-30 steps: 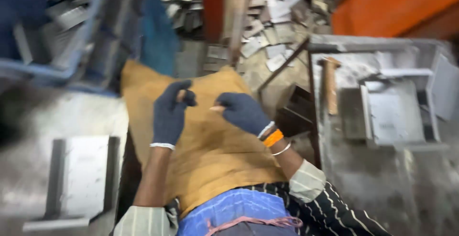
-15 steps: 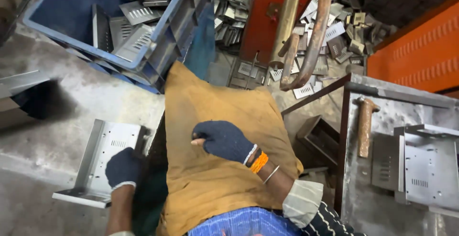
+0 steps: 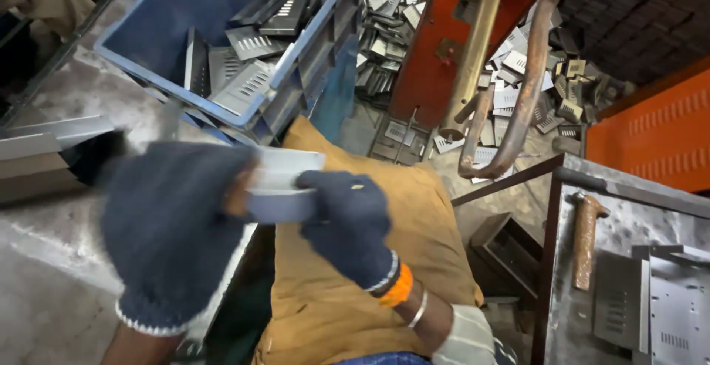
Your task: Spot welding and assembling metal chassis components for electronic enclosures.
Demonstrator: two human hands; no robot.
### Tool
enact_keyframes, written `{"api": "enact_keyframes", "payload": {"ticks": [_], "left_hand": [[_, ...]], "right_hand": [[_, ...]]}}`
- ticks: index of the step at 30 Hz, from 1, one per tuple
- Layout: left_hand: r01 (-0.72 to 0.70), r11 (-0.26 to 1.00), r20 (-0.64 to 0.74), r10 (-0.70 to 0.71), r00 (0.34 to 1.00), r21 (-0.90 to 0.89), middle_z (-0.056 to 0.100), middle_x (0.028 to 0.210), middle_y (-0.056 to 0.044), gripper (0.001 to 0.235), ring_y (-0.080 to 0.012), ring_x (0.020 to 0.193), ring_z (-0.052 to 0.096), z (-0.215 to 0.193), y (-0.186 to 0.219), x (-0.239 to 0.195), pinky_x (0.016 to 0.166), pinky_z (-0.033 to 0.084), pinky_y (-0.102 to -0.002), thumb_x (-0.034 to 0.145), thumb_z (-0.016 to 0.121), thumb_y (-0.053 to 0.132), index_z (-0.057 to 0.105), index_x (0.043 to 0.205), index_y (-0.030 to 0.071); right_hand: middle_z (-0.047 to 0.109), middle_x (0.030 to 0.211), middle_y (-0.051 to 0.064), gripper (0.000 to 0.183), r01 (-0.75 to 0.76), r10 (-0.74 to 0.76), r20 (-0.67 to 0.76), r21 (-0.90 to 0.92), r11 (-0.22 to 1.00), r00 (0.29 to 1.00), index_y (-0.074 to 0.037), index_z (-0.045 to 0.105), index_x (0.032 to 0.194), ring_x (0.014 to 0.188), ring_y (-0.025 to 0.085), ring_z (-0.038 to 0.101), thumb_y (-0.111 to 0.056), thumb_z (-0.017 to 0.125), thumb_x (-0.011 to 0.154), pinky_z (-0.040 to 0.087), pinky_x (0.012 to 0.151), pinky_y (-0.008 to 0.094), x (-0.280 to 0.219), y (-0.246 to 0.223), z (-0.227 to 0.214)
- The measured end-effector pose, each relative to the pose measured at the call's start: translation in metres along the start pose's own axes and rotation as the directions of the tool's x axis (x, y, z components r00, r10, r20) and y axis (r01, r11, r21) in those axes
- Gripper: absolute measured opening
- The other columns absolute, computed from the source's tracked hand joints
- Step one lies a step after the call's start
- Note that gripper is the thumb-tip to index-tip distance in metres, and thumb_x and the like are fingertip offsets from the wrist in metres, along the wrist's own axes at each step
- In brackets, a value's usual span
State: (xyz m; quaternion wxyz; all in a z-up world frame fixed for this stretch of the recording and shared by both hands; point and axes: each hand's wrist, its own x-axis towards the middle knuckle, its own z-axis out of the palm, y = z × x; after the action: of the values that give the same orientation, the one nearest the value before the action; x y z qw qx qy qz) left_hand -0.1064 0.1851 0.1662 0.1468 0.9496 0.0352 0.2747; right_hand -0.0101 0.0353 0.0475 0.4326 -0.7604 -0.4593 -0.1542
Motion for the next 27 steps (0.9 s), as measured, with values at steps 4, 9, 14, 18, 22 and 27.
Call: {"api": "enact_keyframes", "payload": {"ticks": [4, 9, 14, 18, 22, 27], "left_hand": [[-0.167, 0.986, -0.507, 0.14, 0.851, -0.007, 0.073, 0.106, -0.012, 0.008, -0.0289, 0.094, 0.071, 0.045, -0.069, 0.036, 0.088, 0.054, -0.041, 0.105, 0.07, 0.008, 0.072, 0.111, 0.003], [0.048, 0.989, -0.277, -0.086, 0.957, -0.138, 0.074, 0.101, -0.016, 0.019, -0.0313, 0.091, 0.073, 0.156, -0.197, 0.084, 0.082, 0.056, -0.041, 0.093, 0.071, 0.006, 0.077, 0.112, 0.008], [0.07, 0.991, 0.155, -0.088, 0.984, 0.115, 0.073, 0.103, -0.021, 0.027, -0.0394, 0.099, 0.07, 0.258, -0.307, 0.118, 0.088, 0.054, -0.049, 0.082, 0.072, 0.018, 0.078, 0.106, 0.007], [0.136, 0.922, 0.482, -0.31, 0.819, 0.362, 0.072, 0.11, -0.026, 0.039, -0.0405, 0.103, 0.069, 0.319, -0.376, 0.134, 0.112, 0.034, -0.052, 0.081, 0.078, 0.032, 0.077, 0.109, 0.005], [0.023, 0.935, 0.477, -0.202, 0.855, 0.355, 0.071, 0.119, -0.02, 0.064, -0.0391, 0.109, 0.067, 0.339, -0.394, 0.139, 0.095, 0.038, -0.072, 0.07, 0.084, 0.045, 0.073, 0.123, 0.01], [0.489, 0.849, 0.558, -0.508, 0.656, 0.198, 0.072, 0.111, -0.021, 0.054, -0.0361, 0.091, 0.072, 0.318, -0.379, 0.14, 0.079, 0.052, -0.054, 0.081, 0.077, 0.038, 0.07, 0.123, 0.005]], "right_hand": [[0.064, 0.072, 0.006, 0.042, -0.435, 0.409, -0.234, -0.069, 0.898, 0.882, -0.011, 0.067, 0.096, 0.062, 0.024, 0.063, -0.02, 0.09, 0.063, 0.05, 0.06, 0.038, 0.002, 0.022, -0.013], [0.062, 0.066, 0.007, 0.047, -0.661, 0.609, -0.302, -0.111, 0.742, 0.734, -0.005, 0.061, 0.088, 0.057, 0.024, 0.06, -0.032, 0.096, 0.07, 0.047, 0.057, 0.038, -0.001, 0.053, -0.024], [0.061, 0.069, 0.007, 0.044, -0.64, 0.577, -0.333, -0.117, 0.759, 0.746, -0.005, 0.062, 0.09, 0.057, 0.021, 0.057, -0.027, 0.094, 0.071, 0.047, 0.058, 0.035, 0.0, 0.066, -0.018], [0.058, 0.067, 0.006, 0.046, -0.651, 0.595, -0.319, -0.102, 0.752, 0.737, -0.004, 0.061, 0.092, 0.056, 0.019, 0.053, -0.026, 0.094, 0.07, 0.046, 0.056, 0.034, -0.001, 0.071, -0.007], [0.054, 0.065, 0.005, 0.046, -0.695, 0.655, -0.273, -0.08, 0.714, 0.705, -0.004, 0.058, 0.088, 0.054, 0.018, 0.05, -0.025, 0.094, 0.069, 0.044, 0.053, 0.034, -0.008, 0.078, 0.006], [0.053, 0.061, 0.005, 0.044, -0.786, 0.775, -0.183, 0.014, 0.618, 0.605, -0.005, 0.055, 0.081, 0.053, 0.017, 0.05, -0.024, 0.093, 0.071, 0.044, 0.053, 0.035, -0.013, 0.081, 0.016]]}}
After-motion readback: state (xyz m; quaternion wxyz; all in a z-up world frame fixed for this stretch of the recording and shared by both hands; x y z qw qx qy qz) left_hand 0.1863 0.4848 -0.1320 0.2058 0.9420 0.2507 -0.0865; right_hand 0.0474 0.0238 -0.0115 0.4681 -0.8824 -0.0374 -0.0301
